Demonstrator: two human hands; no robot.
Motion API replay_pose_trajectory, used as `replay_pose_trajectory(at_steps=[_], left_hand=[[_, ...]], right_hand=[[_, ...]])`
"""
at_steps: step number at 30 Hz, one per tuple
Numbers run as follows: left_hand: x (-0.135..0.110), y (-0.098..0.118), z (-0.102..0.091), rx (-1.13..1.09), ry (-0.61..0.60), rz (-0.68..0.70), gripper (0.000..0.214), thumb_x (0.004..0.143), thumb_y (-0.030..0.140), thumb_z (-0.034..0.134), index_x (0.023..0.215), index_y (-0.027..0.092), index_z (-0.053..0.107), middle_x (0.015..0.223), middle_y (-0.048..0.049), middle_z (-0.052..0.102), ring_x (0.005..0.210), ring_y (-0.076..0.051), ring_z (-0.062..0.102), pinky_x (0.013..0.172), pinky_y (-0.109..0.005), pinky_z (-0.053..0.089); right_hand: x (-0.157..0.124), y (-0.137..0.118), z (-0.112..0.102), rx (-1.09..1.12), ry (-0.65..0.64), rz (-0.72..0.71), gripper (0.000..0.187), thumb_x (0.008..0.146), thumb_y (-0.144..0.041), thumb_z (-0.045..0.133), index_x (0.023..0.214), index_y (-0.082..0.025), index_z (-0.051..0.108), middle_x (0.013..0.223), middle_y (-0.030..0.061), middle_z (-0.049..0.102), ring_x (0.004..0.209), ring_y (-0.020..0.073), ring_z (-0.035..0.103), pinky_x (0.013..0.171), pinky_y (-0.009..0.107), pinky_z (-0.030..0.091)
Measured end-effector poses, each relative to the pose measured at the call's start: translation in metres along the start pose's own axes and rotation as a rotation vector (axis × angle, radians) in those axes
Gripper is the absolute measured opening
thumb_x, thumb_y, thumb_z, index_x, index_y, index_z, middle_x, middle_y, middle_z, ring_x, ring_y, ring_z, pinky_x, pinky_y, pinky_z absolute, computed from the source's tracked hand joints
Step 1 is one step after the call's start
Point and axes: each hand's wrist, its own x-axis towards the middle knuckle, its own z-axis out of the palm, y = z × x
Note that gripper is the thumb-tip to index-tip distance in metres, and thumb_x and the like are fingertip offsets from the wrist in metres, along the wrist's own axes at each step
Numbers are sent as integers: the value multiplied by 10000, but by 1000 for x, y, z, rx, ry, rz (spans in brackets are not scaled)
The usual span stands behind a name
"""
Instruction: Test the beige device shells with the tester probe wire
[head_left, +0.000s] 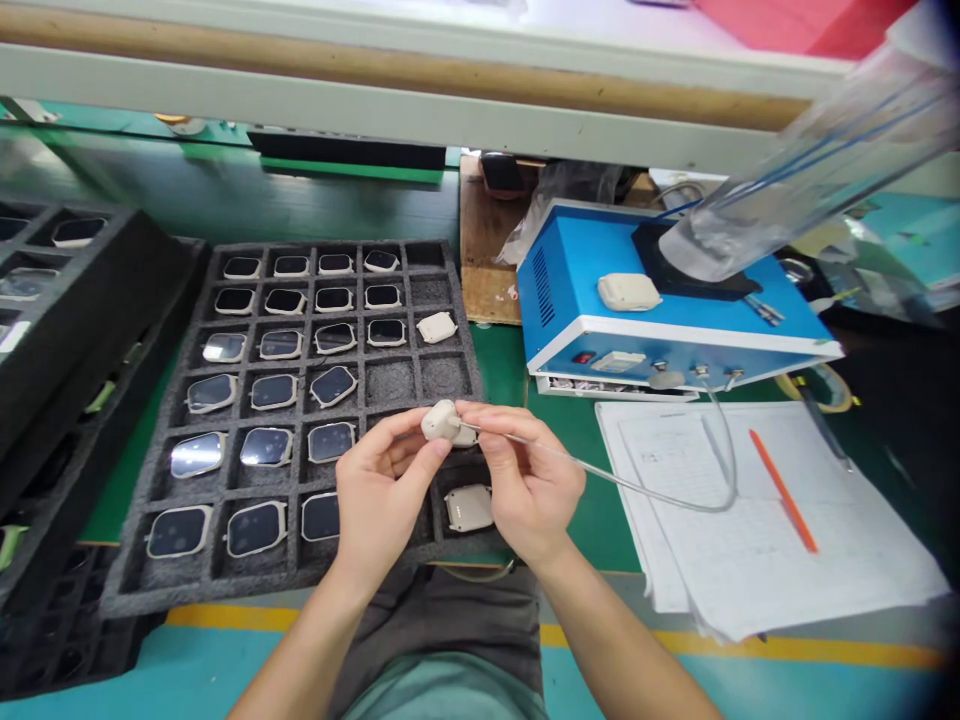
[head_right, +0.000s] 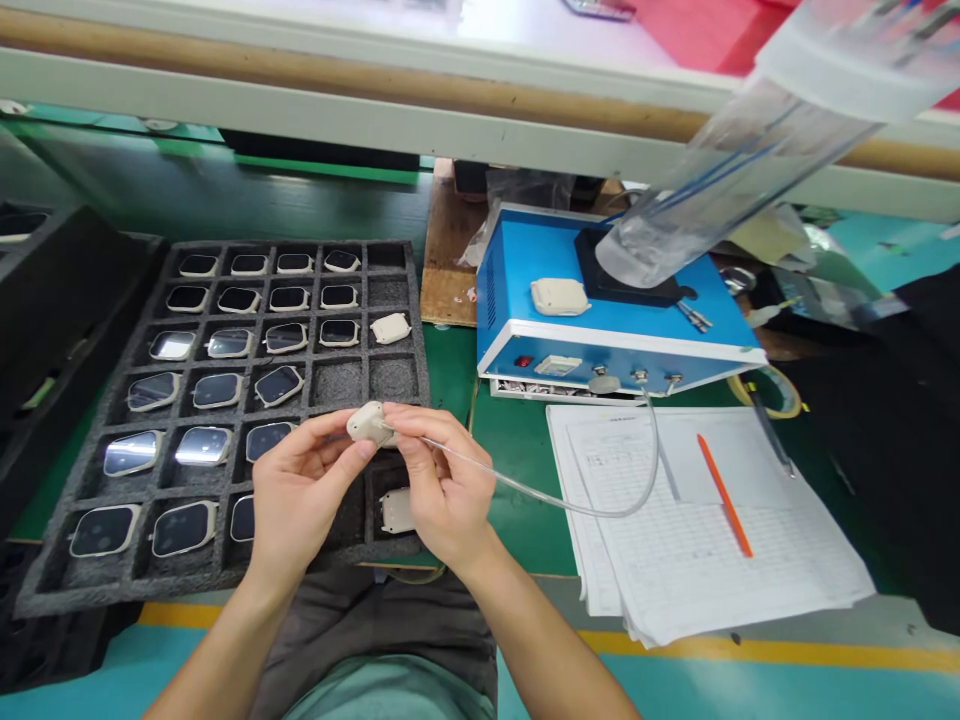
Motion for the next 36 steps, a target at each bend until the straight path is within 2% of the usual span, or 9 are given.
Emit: replay_pose_trajectory(at_steps=[10,21,36], left_hand=[[0,1,1,23,2,24,255,755,247,867,990,182,792,1021,-70,822,909,-239,799,847,-335,665],[0,-2,0,-10,-31,72,246,787,180,843,1028,187,793,1034,-47,824,919,-182,797,857,-251,650],[6,-3,0,41,-2,96,278,766,223,856,1034,175,797,1025,-68,826,887,-208,805,825,-266,662]], right_hand=[[1,0,0,14,-2,-1,173,984,-141,609,1027,-252,734,1021,55,787,1043,233,776,908,413,644],[1,1,0,67,-11,-8,203,971,-111,617,1037,-254,745,1045,59,773,1059,235,760,934,428,629],[6,2,2,88,-26,-2,195,975,-133,622,1046,-262,749,1056,63,772,1044,222,753,940,416,621]])
